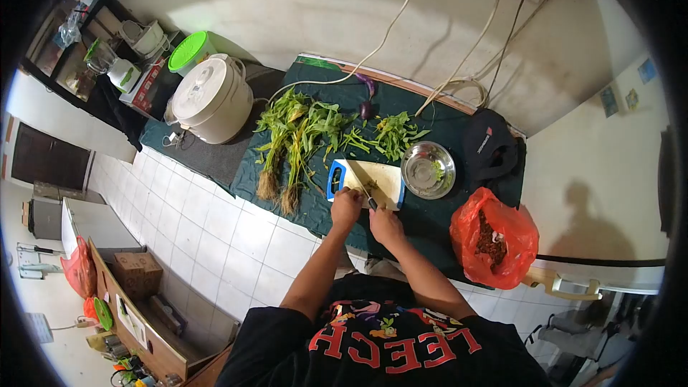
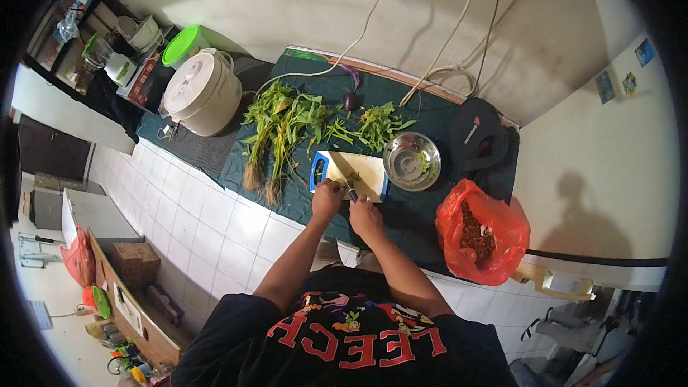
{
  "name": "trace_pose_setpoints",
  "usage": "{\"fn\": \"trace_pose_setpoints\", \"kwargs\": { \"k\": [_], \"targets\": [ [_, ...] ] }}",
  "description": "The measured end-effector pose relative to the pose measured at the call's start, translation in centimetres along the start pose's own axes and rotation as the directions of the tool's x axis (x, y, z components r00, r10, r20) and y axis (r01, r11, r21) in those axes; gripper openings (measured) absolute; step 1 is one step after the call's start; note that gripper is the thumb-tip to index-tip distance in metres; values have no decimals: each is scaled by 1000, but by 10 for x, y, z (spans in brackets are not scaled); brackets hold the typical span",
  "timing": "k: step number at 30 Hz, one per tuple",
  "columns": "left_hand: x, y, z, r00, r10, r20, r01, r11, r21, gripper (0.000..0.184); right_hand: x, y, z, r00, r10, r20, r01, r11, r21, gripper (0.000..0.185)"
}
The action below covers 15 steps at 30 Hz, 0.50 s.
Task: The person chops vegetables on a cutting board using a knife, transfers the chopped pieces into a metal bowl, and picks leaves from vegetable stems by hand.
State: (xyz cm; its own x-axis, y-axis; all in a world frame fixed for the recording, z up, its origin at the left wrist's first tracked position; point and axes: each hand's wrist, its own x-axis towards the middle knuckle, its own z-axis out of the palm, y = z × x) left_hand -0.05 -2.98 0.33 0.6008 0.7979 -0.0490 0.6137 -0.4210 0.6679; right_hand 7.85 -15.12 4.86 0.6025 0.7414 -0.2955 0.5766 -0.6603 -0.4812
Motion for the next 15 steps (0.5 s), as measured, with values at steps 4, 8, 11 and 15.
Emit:
{"fn": "trace_pose_setpoints", "kwargs": {
  "k": [4, 8, 11, 15],
  "targets": [
    [-2, 4, -1, 1000, -3, -26, 4, 1000, 31, 15, -16, -3, -3, 1000, -15, -22, 15, 1000, -2, 37],
    [-9, 7, -3, 998, 54, -46, -52, 998, 46, 16, -23, 6, 9, 995, 78, 53, -80, 996, 28, 37],
    [-17, 4, -1, 986, 147, -76, -140, 986, 89, 16, -6, 0, 1, 998, 20, 54, -21, 999, 28, 37],
    [-24, -6, -1, 950, 312, -26, -301, 933, 198, 16, -7, -6, -6, 999, -37, -16, 38, 999, 2, 36]
  ]
}}
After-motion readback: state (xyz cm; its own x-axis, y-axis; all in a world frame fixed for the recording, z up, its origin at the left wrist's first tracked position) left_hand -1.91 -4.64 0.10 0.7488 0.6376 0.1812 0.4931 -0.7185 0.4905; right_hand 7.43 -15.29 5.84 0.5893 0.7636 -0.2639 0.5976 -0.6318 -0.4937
